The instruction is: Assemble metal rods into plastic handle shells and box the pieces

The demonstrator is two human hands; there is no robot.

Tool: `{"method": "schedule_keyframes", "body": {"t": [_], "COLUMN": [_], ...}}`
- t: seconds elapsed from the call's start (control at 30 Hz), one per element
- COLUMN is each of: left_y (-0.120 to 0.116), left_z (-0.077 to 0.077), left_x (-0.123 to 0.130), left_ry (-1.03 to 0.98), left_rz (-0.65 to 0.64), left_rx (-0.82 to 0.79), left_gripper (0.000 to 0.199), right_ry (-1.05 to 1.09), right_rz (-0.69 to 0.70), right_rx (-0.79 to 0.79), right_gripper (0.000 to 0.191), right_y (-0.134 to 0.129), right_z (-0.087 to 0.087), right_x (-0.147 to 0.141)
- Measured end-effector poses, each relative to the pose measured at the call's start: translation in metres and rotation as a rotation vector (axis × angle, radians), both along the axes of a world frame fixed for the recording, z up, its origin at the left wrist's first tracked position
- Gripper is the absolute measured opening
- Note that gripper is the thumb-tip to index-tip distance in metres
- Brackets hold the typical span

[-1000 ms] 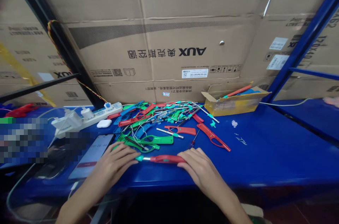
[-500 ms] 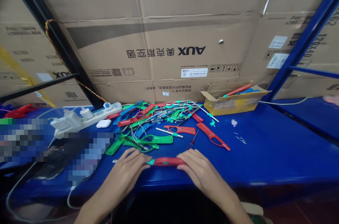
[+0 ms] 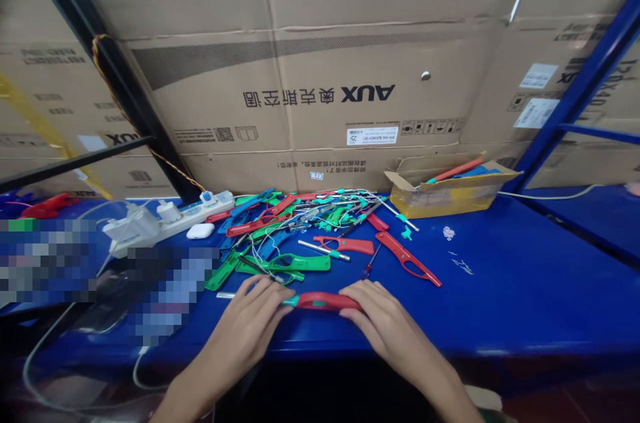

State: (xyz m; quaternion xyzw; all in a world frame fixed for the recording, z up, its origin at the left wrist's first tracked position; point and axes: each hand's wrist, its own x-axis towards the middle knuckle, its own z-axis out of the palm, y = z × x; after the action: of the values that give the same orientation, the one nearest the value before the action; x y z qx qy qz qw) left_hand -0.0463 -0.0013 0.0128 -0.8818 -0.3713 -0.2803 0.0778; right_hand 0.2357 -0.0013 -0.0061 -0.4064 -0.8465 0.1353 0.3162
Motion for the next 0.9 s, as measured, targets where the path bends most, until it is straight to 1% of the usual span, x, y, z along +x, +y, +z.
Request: {"method": "schedule_keyframes", "body": {"t": [0.1,0.17,0.23,0.37,0.5,0.63,0.7,0.77,0.9], "left_y": [-0.003,-0.005,-0.007,-0.008,-0.007,-0.007,-0.007,-0.007,-0.009], "left_z": [-0.001,-0.004,-0.006,-0.009,-0.009,-0.01,-0.011,-0.012,-0.013], "left_x": [0.002,0.005,0.008,0.013,0.013,0.011,0.01,0.009,0.008], "left_ry": [0.03,0.069,0.095,0.058,-0.052,-0.136,-0.127,-0.099,-0.038], "left_rz": [0.035,0.018,-0.013,-0.056,-0.073,-0.076,-0.072,-0.069,-0.058], "left_rx": [-0.039,-0.066,-0.086,-0.079,-0.076,-0.117,-0.106,-0.079,-0.113], "left_gripper": [0.026,0.037,0.04,0.034,0.018,0.01,0.014,0.022,0.033], "right_ry": [0.003,0.007,0.022,0.039,0.061,0.112,0.138,0.165,0.176], "right_rz": [0.001,0.019,0.049,0.109,0.1,0.094,0.06,0.017,0.001], "right_rx": [-0.021,-0.052,-0.091,-0.147,-0.104,-0.099,-0.077,-0.048,-0.045], "right_gripper": [0.022,0.02,0.017,0.015,0.023,0.014,0.016,0.019,0.009], "right_y": [-0.002,-0.003,-0.004,-0.005,-0.005,-0.004,-0.004,-0.002,0.0], "right_z": [0.0,0.003,0.007,0.011,0.008,0.004,0.002,0.0,0.0], "right_x": [0.0,-0.001,-0.002,-0.003,-0.002,-0.001,0.0,0.001,0.001]}}
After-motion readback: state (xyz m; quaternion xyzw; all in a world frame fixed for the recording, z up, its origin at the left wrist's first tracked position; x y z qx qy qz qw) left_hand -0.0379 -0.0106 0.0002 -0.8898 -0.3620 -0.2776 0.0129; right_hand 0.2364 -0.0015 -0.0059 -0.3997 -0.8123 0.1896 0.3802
